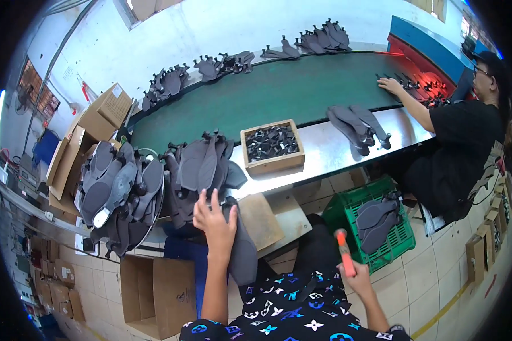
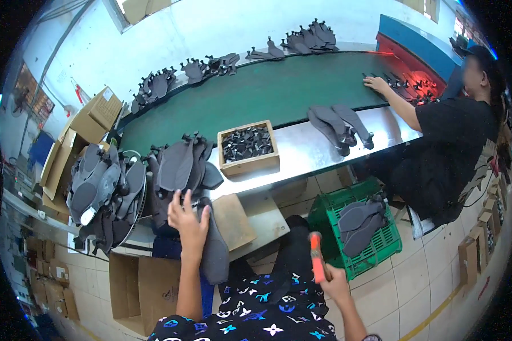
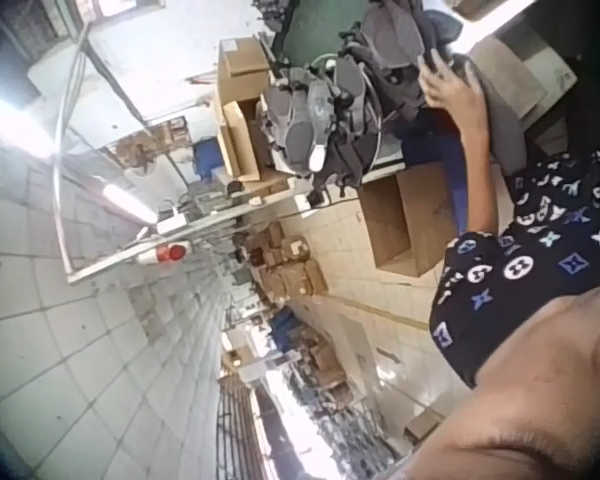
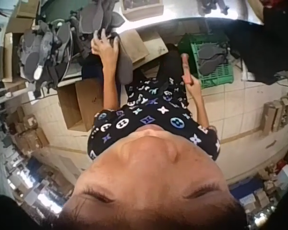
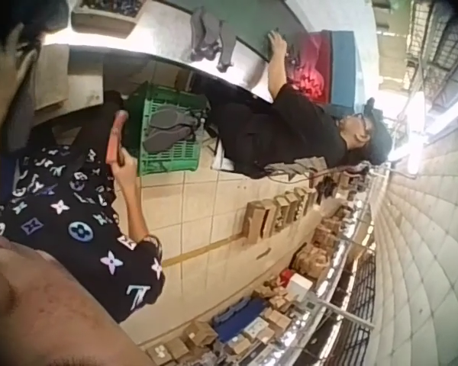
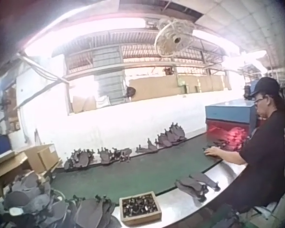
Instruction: Hammer small components into shoe sole parts and arrange them on a production line.
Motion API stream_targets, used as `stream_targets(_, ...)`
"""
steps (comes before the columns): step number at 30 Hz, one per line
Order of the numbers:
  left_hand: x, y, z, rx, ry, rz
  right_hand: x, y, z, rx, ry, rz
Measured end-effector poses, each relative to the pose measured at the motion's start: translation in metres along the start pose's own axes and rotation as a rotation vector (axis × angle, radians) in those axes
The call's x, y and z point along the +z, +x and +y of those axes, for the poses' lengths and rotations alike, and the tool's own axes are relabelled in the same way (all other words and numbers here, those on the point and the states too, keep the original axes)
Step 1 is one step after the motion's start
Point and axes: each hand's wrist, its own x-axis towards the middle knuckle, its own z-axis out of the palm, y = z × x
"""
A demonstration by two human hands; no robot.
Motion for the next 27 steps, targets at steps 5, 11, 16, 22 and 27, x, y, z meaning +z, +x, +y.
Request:
stream_targets(5,0.002,0.082,0.067,0.383,-0.230,-0.013,0.009,-0.025,-0.041,0.381,0.362,0.120)
stream_targets(11,0.103,0.162,0.110,0.576,-0.190,-0.177,0.013,0.020,-0.060,0.134,0.427,0.195)
stream_targets(16,0.113,0.168,0.116,0.515,-0.189,-0.284,0.011,0.047,-0.073,0.030,0.466,0.190)
stream_targets(22,0.109,0.162,0.130,0.554,-0.100,-0.333,0.011,0.082,-0.085,-0.003,0.530,0.146)
stream_targets(27,0.115,0.168,0.126,0.611,-0.025,-0.319,0.016,0.085,-0.096,-0.036,0.520,0.134)
